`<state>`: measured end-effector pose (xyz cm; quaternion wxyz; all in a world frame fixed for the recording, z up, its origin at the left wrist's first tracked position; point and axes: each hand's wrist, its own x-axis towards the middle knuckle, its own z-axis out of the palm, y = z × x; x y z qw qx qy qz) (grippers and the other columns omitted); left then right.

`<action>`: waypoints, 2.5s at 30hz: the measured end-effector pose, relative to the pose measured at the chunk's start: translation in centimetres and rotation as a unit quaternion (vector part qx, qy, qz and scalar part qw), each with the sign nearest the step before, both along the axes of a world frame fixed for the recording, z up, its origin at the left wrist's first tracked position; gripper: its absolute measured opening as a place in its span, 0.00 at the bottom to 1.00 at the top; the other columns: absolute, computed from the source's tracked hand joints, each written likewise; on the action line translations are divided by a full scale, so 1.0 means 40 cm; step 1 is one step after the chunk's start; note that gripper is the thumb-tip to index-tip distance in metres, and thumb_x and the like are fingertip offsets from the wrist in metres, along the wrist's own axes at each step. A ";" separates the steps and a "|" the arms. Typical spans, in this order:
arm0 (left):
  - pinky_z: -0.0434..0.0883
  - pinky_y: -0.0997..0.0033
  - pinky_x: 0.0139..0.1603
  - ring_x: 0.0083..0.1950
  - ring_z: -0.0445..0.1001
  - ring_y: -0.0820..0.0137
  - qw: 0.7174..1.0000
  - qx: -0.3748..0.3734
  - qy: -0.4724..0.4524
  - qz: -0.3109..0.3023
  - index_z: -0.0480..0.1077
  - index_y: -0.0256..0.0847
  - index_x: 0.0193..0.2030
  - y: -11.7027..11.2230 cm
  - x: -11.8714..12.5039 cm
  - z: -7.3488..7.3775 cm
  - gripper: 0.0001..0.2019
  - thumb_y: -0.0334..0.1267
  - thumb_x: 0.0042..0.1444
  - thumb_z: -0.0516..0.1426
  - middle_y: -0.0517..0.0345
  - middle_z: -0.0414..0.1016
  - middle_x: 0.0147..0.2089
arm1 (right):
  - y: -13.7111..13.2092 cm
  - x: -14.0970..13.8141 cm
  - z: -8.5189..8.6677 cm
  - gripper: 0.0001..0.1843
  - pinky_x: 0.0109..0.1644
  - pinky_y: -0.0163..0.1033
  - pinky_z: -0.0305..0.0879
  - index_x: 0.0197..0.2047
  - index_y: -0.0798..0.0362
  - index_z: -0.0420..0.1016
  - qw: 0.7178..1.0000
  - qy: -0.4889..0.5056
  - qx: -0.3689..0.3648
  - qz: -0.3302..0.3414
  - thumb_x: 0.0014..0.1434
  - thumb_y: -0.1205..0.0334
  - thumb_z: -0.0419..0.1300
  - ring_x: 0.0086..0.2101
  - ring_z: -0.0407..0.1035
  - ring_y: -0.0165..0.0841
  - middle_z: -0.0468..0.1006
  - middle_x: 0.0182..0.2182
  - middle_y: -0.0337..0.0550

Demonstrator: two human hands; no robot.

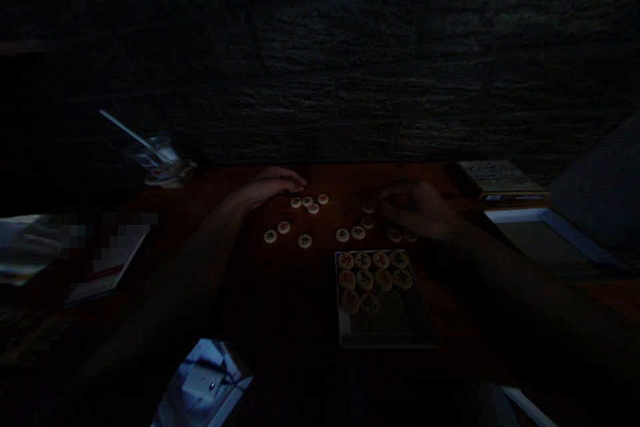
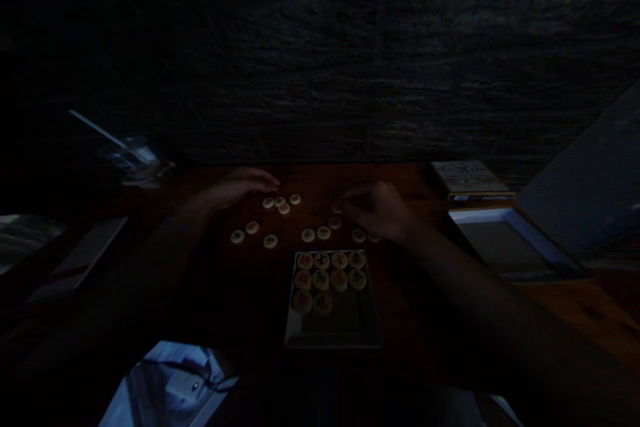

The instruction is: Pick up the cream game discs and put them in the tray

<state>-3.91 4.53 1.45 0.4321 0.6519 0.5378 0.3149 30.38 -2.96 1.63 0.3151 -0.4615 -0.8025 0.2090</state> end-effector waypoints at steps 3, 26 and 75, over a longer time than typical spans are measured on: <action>0.72 0.66 0.50 0.45 0.79 0.66 0.995 -0.035 0.003 -0.095 0.82 0.41 0.44 -0.011 -0.018 0.015 0.19 0.34 0.42 0.69 0.53 0.84 0.45 | 0.006 0.003 -0.003 0.12 0.36 0.38 0.74 0.39 0.51 0.88 1.000 -0.014 0.019 -0.006 0.62 0.55 0.64 0.37 0.81 0.39 0.87 0.39 0.46; 0.74 0.69 0.43 0.38 0.78 0.70 0.987 0.158 0.005 0.004 0.80 0.39 0.35 -0.013 0.023 0.003 0.13 0.38 0.43 0.73 0.56 0.80 0.36 | -0.022 -0.013 0.015 0.15 0.22 0.34 0.63 0.42 0.55 0.87 0.998 0.012 -0.056 -0.020 0.63 0.55 0.63 0.21 0.73 0.28 0.86 0.37 0.45; 0.78 0.63 0.53 0.51 0.83 0.62 0.943 0.232 -0.230 -0.066 0.83 0.43 0.47 -0.181 0.331 -0.049 0.09 0.40 0.64 0.63 0.49 0.86 0.50 | -0.082 -0.089 0.035 0.23 0.28 0.34 0.72 0.36 0.51 0.82 0.937 0.275 -0.189 -0.098 0.45 0.43 0.76 0.28 0.77 0.36 0.84 0.33 0.47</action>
